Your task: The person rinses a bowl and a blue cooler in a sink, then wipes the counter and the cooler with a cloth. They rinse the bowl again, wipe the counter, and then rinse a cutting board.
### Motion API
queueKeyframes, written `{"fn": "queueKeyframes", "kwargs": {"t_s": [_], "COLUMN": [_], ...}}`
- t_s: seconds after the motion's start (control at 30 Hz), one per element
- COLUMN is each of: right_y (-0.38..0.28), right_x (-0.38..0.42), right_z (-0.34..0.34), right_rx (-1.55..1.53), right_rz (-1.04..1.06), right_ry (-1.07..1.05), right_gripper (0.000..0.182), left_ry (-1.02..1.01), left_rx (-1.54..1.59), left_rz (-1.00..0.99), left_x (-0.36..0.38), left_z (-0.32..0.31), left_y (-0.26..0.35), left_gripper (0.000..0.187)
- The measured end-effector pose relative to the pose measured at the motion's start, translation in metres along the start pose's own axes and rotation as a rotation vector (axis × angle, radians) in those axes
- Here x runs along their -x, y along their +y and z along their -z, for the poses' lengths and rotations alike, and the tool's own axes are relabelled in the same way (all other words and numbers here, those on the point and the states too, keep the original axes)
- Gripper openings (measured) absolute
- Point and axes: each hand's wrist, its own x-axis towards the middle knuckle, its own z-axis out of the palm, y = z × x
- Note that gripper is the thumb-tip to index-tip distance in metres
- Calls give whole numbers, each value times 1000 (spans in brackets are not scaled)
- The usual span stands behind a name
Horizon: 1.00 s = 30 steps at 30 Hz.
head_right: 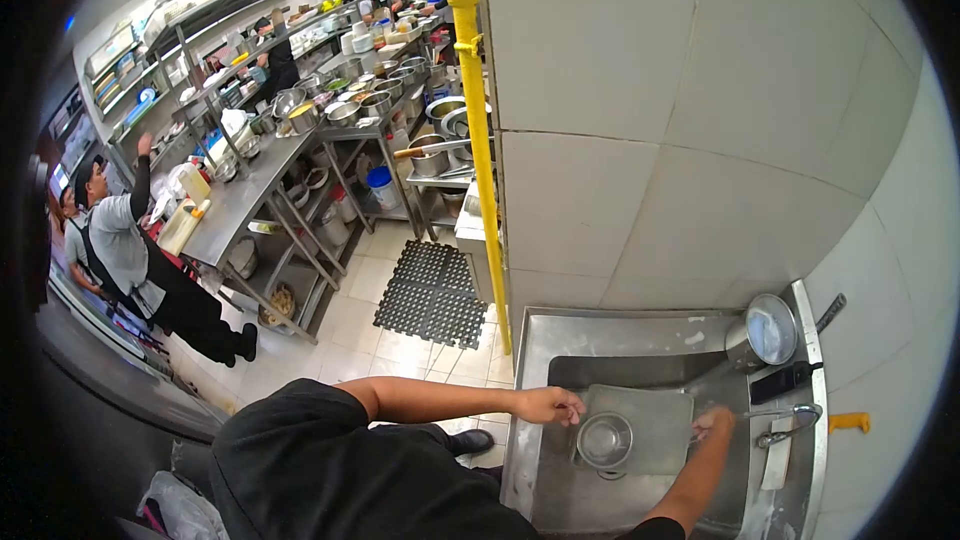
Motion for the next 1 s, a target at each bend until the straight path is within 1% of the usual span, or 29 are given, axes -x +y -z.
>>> {"fn": "queueKeyframes", "kwargs": {"t_s": [0.03, 0.07, 0.13, 0.17, 0.23, 0.27, 0.3, 0.33, 0.37, 0.4, 0.43, 0.47, 0.5, 0.53, 0.57, 0.6, 0.63, 0.67, 0.73, 0.77, 0.8, 0.83, 0.87, 0.9, 0.93, 0.97, 1.0], "right_y": [5, 6, 6, 11, 20, 30, 42, 41, 57, 34, 38, 21, 8, 2, 5, 7, 18, 36, 59, 72, 91, 107, 120, 133, 143, 149, 154], "right_x": [-18, -15, 5, 13, 35, -13, -70, -95, -103, 14, -32, 4, 80, 98, 126, 129, 128, 135, 153, 150, 145, 141, 146, 159, 165, 165, 161], "right_z": [8, 12, 18, 10, -15, 5, 29, 22, 16, -21, -23, -43, -71, -79, -105, -117, -137, -157, -195, -214, -231, -244, -254, -261, -265, -266, -268], "right_rx": [175, 168, 214, 205, -568, -4, 548, 597, 632, 537, 325, 18, -632, -293, -535, -693, -631, -650, -874, -882, -892, -894, -897, -1004, -1105, -1102, -1171], "right_rz": [-53, -51, 3, 2, 602, 541, 494, 635, 736, 513, 633, 771, 865, 463, 587, 518, 466, 385, 343, 285, 282, 287, 261, 225, 191, 178, 236], "right_ry": [-16, -15, 111, 112, 563, 624, 714, 1104, 1495, 1371, 1673, 1820, 1395, 1357, 1455, 1391, 1473, 1471, 1329, 1296, 1431, 1567, 1550, 1469, 1386, 1375, 1360], "right_gripper": [30, 30, 16, 16, 11, 18, 27, 31, 35, 28, 30, 30, 28, 25, 23, 20, 13, 13, 8, 8, 8, 11, 11, 10, 9, 9, 9], "left_ry": [-14, -20, -47, -56, -85, -102, -103, -122, -130, -174, -180, -176, -151, -129, -181, -149, -159, -138, -300, -335, -358, -374, -386, -394, -340, -285, -288], "left_rx": [-24, -29, -73, -77, -124, -128, -168, -200, -250, -292, -374, -312, -477, -71, 49, -23, 81, 230, 502, 585, 594, 645, 694, 703, 650, 592, 597], "left_rz": [18, 18, -15, -17, -7, -10, -70, -127, -151, -171, -250, -338, -440, -81, 33, 2, 140, 266, 442, 549, 579, 671, 763, 783, 850, 913, 926], "left_x": [-3, -9, -24, -32, -48, -61, -78, -92, -110, -130, -147, -178, -191, -205, -227, -238, -260, -279, -307, -313, -325, -339, -350, -357, -364, -370, -378], "left_z": [-2, -4, -10, -12, -17, -17, -18, -22, -21, -24, -24, -29, -33, -47, -56, -70, -81, -95, -114, -123, -133, -139, -146, -155, -163, -169, -177], "left_y": [5, 5, 1, 2, 8, 7, 0, -9, -15, -15, -4, -26, -3, 9, 19, 41, 34, 27, 21, 19, 14, 9, 5, 4, 4, 5, -6], "left_gripper": [32, 32, 32, 32, 27, 27, 25, 24, 22, 21, 25, 28, 26, 24, 26, 24, 28, 33, 44, 45, 45, 44, 43, 43, 42, 40, 40]}}
